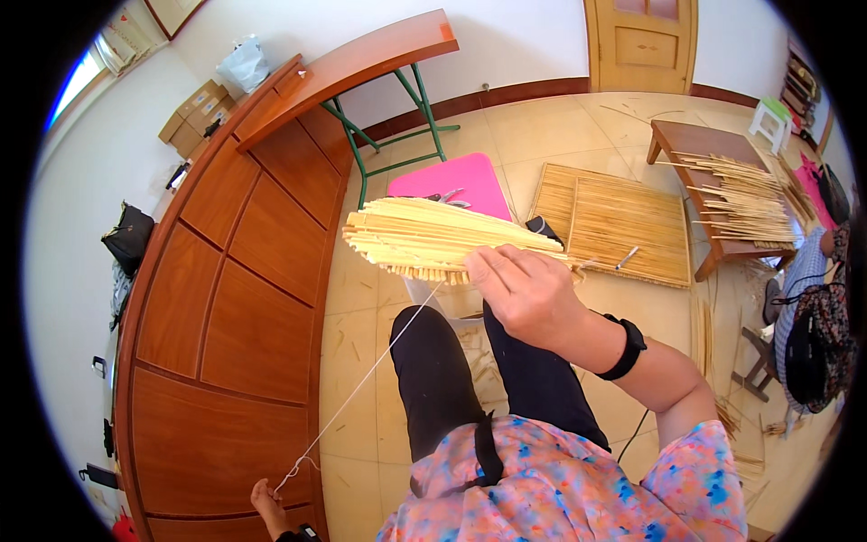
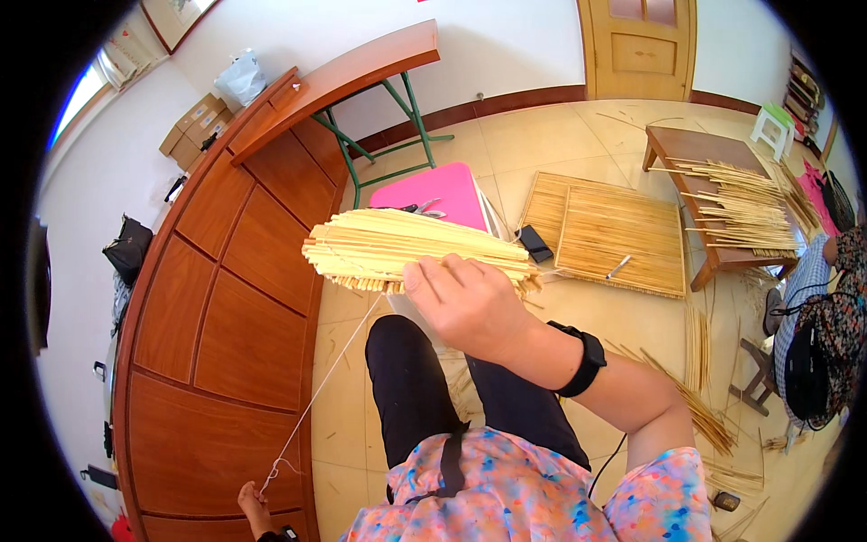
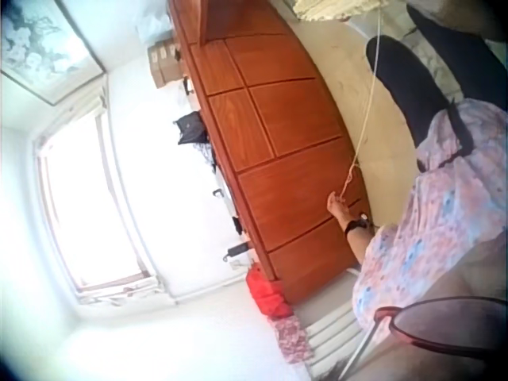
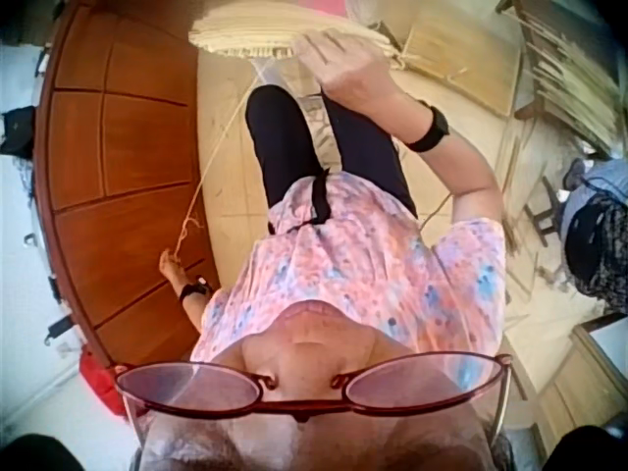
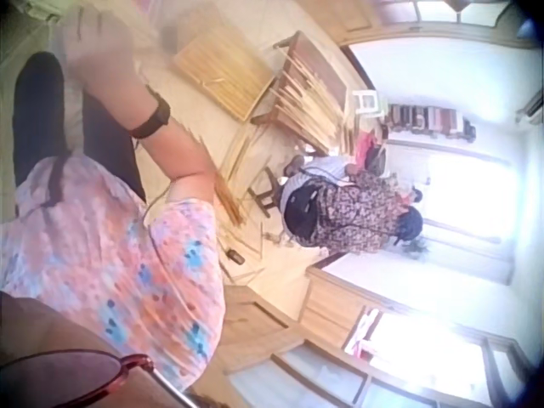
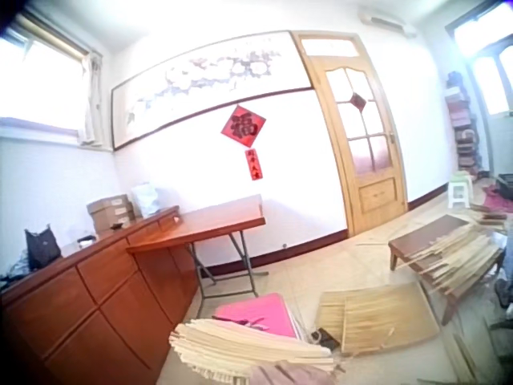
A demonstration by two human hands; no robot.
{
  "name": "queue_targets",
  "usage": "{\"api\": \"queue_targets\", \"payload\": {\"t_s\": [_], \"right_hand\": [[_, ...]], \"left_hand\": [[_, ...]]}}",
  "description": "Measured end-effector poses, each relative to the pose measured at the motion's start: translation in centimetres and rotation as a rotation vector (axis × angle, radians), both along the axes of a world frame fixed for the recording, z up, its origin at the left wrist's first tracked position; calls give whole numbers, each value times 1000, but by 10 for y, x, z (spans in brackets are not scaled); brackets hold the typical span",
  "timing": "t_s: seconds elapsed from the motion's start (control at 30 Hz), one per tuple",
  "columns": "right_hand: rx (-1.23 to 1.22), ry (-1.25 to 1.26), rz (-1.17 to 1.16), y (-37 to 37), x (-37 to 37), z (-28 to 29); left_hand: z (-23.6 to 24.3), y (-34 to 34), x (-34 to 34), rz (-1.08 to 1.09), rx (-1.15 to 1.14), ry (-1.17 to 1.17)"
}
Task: The person weaves together thin strips of straw or bamboo using a needle and thread to construct a hand-held fan, binding the pieces in a circular arrangement.
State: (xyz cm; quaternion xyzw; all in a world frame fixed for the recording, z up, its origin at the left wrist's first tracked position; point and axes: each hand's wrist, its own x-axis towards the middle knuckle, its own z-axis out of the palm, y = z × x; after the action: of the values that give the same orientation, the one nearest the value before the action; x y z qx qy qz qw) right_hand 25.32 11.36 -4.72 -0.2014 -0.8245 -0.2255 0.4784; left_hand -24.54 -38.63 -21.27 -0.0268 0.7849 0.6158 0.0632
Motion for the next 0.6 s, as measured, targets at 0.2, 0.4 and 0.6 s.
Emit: {"api": "queue_targets", "payload": {"t_s": [0.2, 0.4, 0.6], "right_hand": [[-34, 12, 51, -14, 2, 17], [-20, 164, 128, -11, -3, 32], [-349, 265, 175, -21, -11, 43]], "left_hand": [[16, 86, -1, -195, 0, 186], [134, 241, 109, -596, 165, 409], [199, 320, 241, -1114, 405, 442]]}}
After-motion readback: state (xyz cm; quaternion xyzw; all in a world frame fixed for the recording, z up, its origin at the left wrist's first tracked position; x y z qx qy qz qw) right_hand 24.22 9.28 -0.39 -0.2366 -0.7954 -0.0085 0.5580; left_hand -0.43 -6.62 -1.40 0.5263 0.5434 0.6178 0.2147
